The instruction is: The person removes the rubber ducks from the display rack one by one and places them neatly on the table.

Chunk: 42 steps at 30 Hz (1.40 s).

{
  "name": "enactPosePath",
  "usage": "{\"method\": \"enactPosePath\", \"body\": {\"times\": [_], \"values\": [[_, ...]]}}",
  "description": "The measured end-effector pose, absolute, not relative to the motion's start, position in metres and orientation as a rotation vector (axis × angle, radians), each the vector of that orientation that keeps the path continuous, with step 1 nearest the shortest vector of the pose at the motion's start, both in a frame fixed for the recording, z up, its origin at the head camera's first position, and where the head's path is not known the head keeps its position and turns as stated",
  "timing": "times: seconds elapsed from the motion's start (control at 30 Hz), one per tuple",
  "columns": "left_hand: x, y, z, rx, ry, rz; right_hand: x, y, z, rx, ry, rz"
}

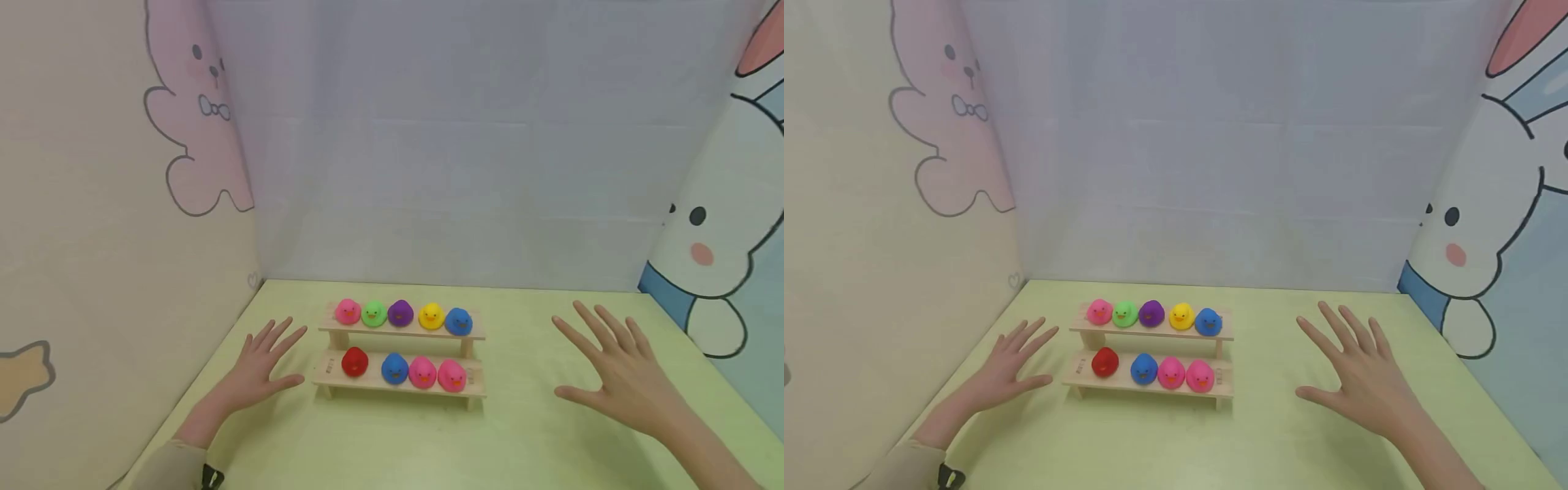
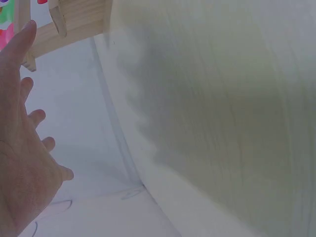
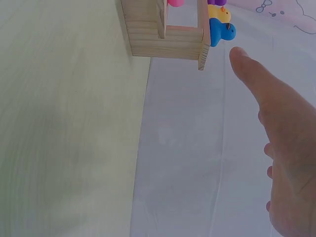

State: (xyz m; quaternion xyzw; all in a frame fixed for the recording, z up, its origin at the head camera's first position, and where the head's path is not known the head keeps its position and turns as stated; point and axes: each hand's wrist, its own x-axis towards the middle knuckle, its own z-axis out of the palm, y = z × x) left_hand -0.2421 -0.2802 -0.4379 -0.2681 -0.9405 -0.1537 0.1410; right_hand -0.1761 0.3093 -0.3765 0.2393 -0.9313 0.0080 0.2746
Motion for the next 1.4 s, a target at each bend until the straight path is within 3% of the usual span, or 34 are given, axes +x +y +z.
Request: {"method": "enactPosePath", "body": {"times": [0.43, 0.87, 1.4], "values": [[-0.241, -0.27, -0.451, -0.759, -2.724, -0.789, -0.198, 0.277, -0.361, 0.734, -2.424, 0.096], [-0.223, -0.237, -0.449, -0.639, -2.637, -1.584, -0.223, 0.247, -0.362, 0.765, -2.359, 0.233], [-0.239, -0.229, -0.464, -0.303, -2.568, -2.085, -0.236, 0.204, -0.365, 0.785, -2.397, 0.768]]}}
